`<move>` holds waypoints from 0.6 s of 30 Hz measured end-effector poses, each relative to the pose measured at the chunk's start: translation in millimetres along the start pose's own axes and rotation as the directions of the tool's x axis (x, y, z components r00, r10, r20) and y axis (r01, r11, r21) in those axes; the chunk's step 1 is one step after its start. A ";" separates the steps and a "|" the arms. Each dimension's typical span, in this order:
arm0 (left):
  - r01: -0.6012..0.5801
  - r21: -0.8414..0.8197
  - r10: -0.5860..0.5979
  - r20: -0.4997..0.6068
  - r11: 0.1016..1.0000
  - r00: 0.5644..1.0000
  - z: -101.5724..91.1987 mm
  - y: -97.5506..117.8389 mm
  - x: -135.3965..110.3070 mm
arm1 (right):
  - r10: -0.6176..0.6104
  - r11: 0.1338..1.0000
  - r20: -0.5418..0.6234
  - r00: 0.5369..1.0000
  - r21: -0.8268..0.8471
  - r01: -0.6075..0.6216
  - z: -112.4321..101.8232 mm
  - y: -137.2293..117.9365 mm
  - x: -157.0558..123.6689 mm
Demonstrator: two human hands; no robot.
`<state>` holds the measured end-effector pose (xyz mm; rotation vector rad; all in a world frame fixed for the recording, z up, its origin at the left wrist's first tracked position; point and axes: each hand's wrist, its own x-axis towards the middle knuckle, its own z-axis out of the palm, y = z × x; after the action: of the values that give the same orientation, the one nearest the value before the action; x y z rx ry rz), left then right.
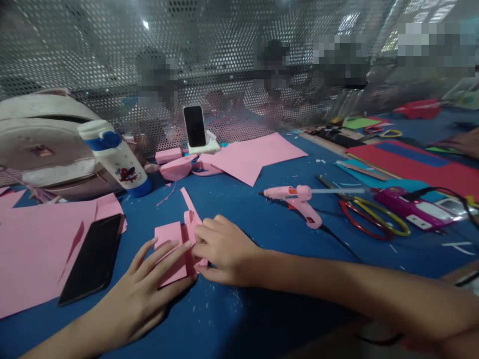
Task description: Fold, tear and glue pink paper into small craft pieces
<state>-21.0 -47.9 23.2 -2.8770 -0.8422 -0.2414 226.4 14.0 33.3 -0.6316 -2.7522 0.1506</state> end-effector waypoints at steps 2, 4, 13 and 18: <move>0.009 0.013 -0.010 0.031 1.000 0.999 -2.0 1.2 1.0 | 0.043 0.999 0.028 0.999 0.013 -0.044 -13.4 -4.8 -7.2; 0.024 0.005 -0.024 0.048 1.000 0.999 -2.8 2.0 1.3 | 0.130 0.990 0.012 0.991 0.059 -0.130 -29.6 -9.1 -22.1; 0.111 -0.106 -0.112 -0.005 0.988 0.994 7.7 7.5 -3.5 | 0.756 0.638 -0.217 0.618 0.031 -0.770 -78.5 20.6 -163.7; 0.228 -0.303 -0.269 -0.101 0.926 0.958 8.7 3.0 -2.2 | 0.889 0.408 -0.274 0.366 0.112 -0.906 -79.2 48.9 -185.0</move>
<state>-20.2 -50.0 14.0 -2.9575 -1.2384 -0.6383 429.9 -21.1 48.6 -1.9667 -1.7911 0.1873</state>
